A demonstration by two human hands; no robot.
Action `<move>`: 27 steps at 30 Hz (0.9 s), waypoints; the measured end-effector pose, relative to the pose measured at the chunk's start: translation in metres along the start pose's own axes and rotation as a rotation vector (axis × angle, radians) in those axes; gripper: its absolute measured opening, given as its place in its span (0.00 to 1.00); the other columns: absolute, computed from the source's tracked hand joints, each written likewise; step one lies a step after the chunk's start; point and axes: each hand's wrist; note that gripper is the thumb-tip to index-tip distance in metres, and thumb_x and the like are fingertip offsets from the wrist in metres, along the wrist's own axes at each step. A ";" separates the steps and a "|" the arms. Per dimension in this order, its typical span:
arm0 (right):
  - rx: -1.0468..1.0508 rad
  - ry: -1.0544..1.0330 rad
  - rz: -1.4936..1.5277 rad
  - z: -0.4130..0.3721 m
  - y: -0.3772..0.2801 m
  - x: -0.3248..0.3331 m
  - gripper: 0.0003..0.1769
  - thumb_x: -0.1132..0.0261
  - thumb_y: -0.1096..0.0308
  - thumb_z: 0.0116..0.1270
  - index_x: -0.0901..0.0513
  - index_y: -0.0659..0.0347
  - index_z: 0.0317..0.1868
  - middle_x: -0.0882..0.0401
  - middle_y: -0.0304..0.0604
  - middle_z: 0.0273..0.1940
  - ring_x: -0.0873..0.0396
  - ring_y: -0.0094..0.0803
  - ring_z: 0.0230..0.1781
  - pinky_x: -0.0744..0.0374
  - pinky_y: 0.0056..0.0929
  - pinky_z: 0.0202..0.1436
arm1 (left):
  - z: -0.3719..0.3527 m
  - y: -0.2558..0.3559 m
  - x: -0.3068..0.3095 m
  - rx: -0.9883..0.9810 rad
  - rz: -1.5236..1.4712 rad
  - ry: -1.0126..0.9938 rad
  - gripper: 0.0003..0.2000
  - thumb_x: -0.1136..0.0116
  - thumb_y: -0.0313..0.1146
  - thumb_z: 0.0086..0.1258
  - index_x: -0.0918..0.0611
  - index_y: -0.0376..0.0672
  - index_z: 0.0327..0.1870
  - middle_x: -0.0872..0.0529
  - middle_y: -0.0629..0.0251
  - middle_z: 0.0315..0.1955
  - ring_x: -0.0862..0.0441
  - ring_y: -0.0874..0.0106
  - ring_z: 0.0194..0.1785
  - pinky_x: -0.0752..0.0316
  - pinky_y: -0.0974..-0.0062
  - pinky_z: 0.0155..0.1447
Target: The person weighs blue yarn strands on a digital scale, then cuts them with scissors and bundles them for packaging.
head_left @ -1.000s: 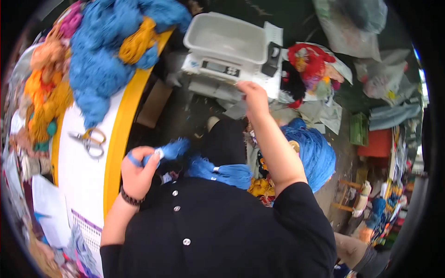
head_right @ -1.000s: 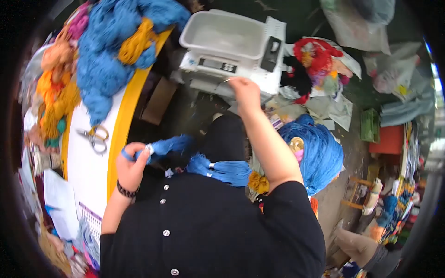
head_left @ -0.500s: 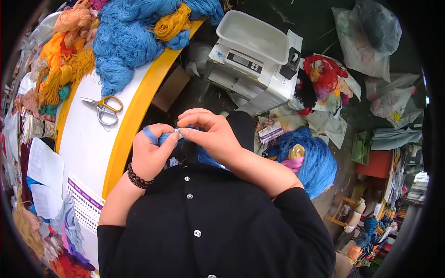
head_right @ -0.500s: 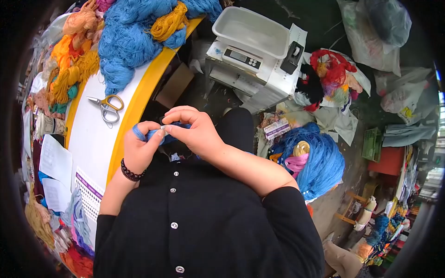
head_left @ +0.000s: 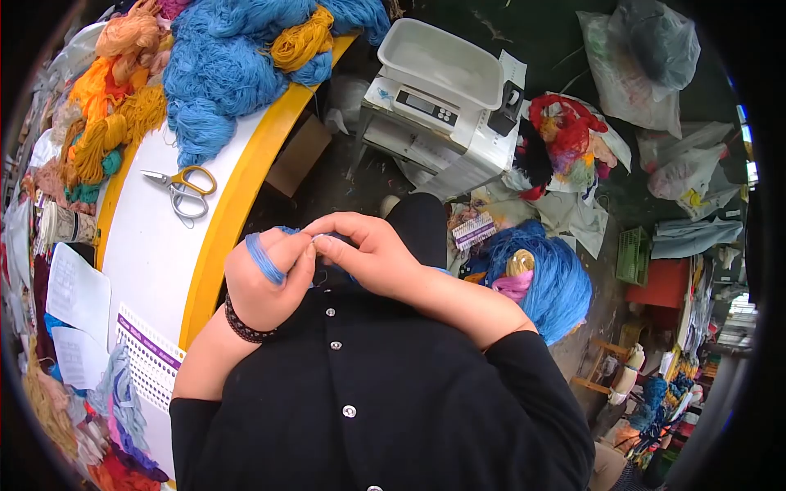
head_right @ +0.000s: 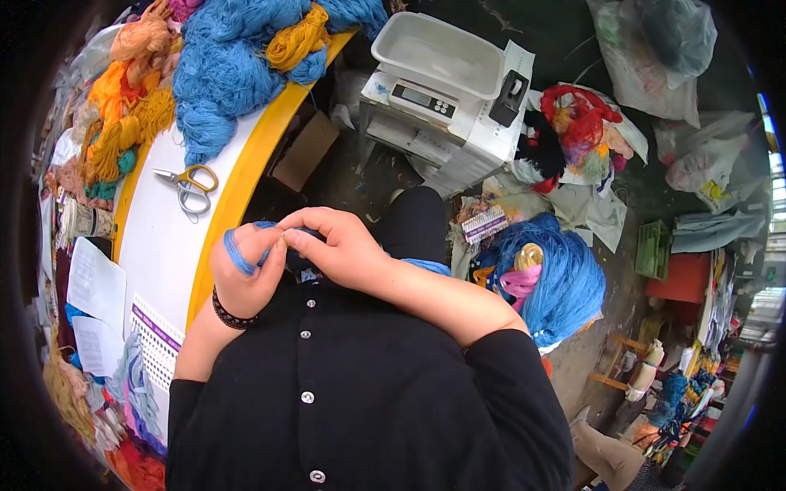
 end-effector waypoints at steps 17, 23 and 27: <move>0.694 0.193 -0.577 -0.015 -0.024 -0.004 0.09 0.32 0.80 0.54 0.17 0.62 0.37 0.20 0.43 0.32 0.22 0.37 0.29 0.25 0.30 0.32 | -0.023 -0.005 -0.009 0.872 -1.366 -0.201 0.10 0.39 0.38 0.70 0.21 0.42 0.41 0.28 0.80 0.22 0.40 0.89 0.21 0.49 0.88 0.25; 0.711 0.211 -0.642 -0.015 -0.029 0.000 0.08 0.32 0.80 0.53 0.18 0.61 0.34 0.21 0.43 0.31 0.22 0.39 0.28 0.26 0.32 0.31 | -0.011 -0.011 0.003 1.220 -1.516 -0.498 0.19 0.62 0.45 0.79 0.20 0.42 0.46 0.27 0.74 0.22 0.43 0.86 0.16 0.49 0.87 0.22; 0.765 0.116 -0.744 -0.016 -0.026 0.005 0.14 0.33 0.82 0.52 0.16 0.58 0.40 0.19 0.41 0.34 0.23 0.35 0.30 0.27 0.29 0.32 | -0.014 -0.014 0.001 1.220 -1.702 -0.672 0.21 0.56 0.48 0.77 0.21 0.36 0.43 0.25 0.70 0.22 0.44 0.87 0.16 0.49 0.88 0.20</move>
Point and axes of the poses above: each hand's wrist, its own z-axis towards the middle knuckle, its own x-axis out of the back of the hand, y = z × x
